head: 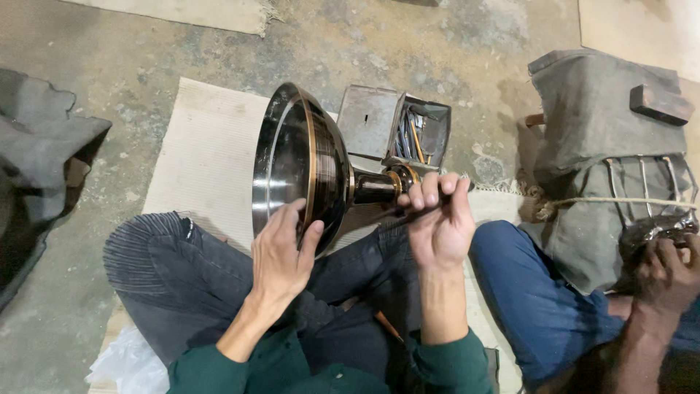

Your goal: The person sits on a mat and uses a small metal tool to engrave fine lines into the surface of a large, polished metal vessel. They hold the vessel steady with one hand while carefully guiding the tool with the other, occasionally rotating the object to access different areas.

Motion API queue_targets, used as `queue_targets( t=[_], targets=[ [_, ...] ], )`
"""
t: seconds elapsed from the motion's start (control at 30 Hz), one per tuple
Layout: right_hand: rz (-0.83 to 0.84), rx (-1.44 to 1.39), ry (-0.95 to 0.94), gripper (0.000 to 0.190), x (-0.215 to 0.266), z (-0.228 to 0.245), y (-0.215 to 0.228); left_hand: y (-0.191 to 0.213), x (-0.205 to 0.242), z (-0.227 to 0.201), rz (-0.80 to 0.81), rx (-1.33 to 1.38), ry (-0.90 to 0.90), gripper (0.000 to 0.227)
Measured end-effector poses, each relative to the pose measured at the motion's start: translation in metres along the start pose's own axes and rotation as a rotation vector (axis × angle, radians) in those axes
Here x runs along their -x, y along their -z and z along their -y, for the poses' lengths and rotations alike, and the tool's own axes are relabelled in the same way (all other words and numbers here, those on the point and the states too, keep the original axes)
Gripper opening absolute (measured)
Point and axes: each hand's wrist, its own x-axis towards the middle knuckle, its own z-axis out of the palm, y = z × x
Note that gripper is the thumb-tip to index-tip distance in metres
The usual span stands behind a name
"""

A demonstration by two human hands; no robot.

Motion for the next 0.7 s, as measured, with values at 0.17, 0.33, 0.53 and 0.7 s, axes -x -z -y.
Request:
queue_targets(
  t=[0.17, 0.33, 0.53, 0.7],
  targets=[
    [0.084, -0.042, -0.038, 0.036, -0.06, -0.019, -0.003, -0.018, 0.007, 0.012, 0.072, 0.004, 0.132, 0.025],
    [0.131, 0.056, -0.016, 0.035, -0.083, -0.04, -0.004, -0.028, 0.015, 0.026, 0.04, 0.007, 0.079, 0.027],
    [0.211, 0.083, -0.037, 0.032, -0.09, -0.045, -0.004, -0.036, 0.021, 0.037, 0.056, -0.011, 0.069, 0.033],
    [0.292, 0.123, -0.014, 0.032, -0.091, -0.048, -0.006, -0.037, 0.023, 0.039, 0.033, 0.013, 0.016, 0.035]
  ],
)
